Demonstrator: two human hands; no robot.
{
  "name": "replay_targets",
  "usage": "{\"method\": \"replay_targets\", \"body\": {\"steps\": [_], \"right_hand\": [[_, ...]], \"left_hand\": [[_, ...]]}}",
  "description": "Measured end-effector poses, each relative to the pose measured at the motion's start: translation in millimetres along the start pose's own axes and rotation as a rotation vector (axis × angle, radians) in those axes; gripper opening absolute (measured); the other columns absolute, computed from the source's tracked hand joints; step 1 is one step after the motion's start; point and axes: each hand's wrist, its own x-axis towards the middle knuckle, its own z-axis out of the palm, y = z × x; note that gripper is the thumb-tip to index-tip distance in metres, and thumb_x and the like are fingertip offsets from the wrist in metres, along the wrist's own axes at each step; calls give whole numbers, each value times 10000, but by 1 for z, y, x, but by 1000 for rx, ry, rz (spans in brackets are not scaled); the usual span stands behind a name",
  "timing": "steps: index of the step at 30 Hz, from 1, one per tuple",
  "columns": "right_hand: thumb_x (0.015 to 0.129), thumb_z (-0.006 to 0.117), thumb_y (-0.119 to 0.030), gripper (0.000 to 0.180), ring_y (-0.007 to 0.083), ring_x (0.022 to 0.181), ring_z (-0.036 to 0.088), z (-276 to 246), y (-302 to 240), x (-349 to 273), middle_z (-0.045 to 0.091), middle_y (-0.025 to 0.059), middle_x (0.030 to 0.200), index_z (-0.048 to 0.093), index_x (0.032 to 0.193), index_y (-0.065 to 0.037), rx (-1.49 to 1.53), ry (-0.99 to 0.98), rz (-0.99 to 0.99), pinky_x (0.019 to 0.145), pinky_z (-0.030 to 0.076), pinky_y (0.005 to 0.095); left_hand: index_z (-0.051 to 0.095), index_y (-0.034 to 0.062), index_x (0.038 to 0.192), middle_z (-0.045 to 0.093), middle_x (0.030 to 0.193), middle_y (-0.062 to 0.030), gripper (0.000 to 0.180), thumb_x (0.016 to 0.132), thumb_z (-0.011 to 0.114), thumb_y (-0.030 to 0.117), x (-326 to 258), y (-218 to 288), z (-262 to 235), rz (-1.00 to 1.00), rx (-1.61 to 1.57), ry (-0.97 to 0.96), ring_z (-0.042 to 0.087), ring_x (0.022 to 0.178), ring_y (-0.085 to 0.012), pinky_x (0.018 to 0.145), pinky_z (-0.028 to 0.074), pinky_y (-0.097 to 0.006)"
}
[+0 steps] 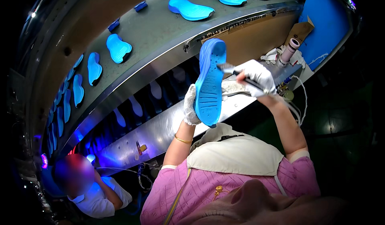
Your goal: The person uses a specialized tool with a brush tip to clean several blue shoe soles, handling them one at a time and wiping different parts of the underside before returning each sole to a rack.
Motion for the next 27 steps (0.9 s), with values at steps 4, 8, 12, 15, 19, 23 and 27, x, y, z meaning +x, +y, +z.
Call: {"method": "replay_targets", "body": {"steps": [4,8,12,15,19,23,27], "right_hand": [[646,739,68,199,209,752,610,-2,-11,-13,631,95,821,614,749,-48,140,-45,99,719,479,298],[740,691,104,163,127,782,605,-8,-9,-14,639,70,845,621,822,-18,284,115,219,721,484,248],[750,690,101,160,115,773,607,18,-6,-18,648,79,876,618,825,-21,443,160,288,724,494,244],[749,692,97,177,113,751,611,24,3,-36,639,74,844,595,838,-21,545,119,430,695,497,242],[754,669,109,179,105,714,597,22,3,-41,626,78,850,577,826,-26,588,107,466,680,489,237],[761,656,120,191,100,727,596,30,-7,-35,615,59,849,565,844,-26,735,99,531,692,483,230],[764,654,120,195,103,737,604,46,-4,-36,619,56,858,571,848,-35,724,12,533,703,491,234]], "left_hand": [[301,-6,1406,484,1309,-235,844,892,281,664,7,29,29,125,60,-45,573,1102,-358,943,476,-471],[312,-45,1370,471,1276,-246,845,896,276,653,40,98,69,293,122,-212,545,1082,-390,956,436,-540],[284,26,1404,376,1402,-170,776,908,311,623,76,176,44,413,-206,29,363,1290,-341,1091,289,-498],[352,19,1348,471,1308,-172,640,932,402,502,83,166,33,260,-186,105,469,1187,-336,1010,386,-474],[558,-21,1144,630,1012,-188,363,907,586,252,53,146,31,542,778,251,650,859,-287,773,550,-391],[659,65,1030,652,1008,-120,306,764,677,214,26,222,22,1477,2337,585,588,986,-317,908,449,-411],[708,119,913,639,867,-118,269,726,681,311,-10,262,-15,667,2491,1113,586,871,-309,839,468,-411]]}}
